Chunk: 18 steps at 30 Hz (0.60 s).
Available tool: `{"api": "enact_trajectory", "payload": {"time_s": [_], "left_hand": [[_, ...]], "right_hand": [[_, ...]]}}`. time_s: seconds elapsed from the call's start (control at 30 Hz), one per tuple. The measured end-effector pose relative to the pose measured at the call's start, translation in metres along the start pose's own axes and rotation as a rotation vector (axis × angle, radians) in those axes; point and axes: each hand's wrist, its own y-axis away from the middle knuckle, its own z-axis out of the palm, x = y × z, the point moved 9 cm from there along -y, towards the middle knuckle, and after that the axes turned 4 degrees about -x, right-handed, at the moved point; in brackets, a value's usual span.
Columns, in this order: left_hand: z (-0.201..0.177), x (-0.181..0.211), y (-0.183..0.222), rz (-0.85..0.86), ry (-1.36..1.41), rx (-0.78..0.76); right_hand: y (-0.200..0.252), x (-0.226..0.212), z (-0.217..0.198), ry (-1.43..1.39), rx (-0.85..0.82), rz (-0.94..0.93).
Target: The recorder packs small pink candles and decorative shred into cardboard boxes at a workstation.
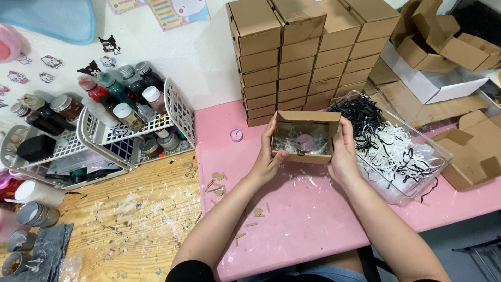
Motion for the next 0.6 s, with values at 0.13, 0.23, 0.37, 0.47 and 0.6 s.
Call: {"api": "enact_trajectory", "payload": {"time_s": [0.13, 0.23, 0.37, 0.47, 0.6], "left_hand": [[0.004, -0.013, 0.002, 0.01, 0.049, -0.013], [0.004, -0.01, 0.003, 0.046, 0.08, 0.001], [0.0, 0.004, 0.001, 0.011, 0.009, 0.019], [-0.005, 0.008, -0.001, 0.014, -0.036, 0.032], [-0.01, 0.021, -0.005, 0.052, -0.008, 0.1]], "right_hand": [[-0.001, 0.004, -0.005, 0.012, -0.024, 0.01], [0.0, -0.002, -0.001, 0.081, -0.11, -0.051], [0.002, -0.01, 0.009, 0.034, -0.174, -0.022], [0.007, -0.021, 0.027, 0.242, -0.329, -0.114], [0.009, -0.014, 0.029, 0.571, -0.338, -0.141]]}}
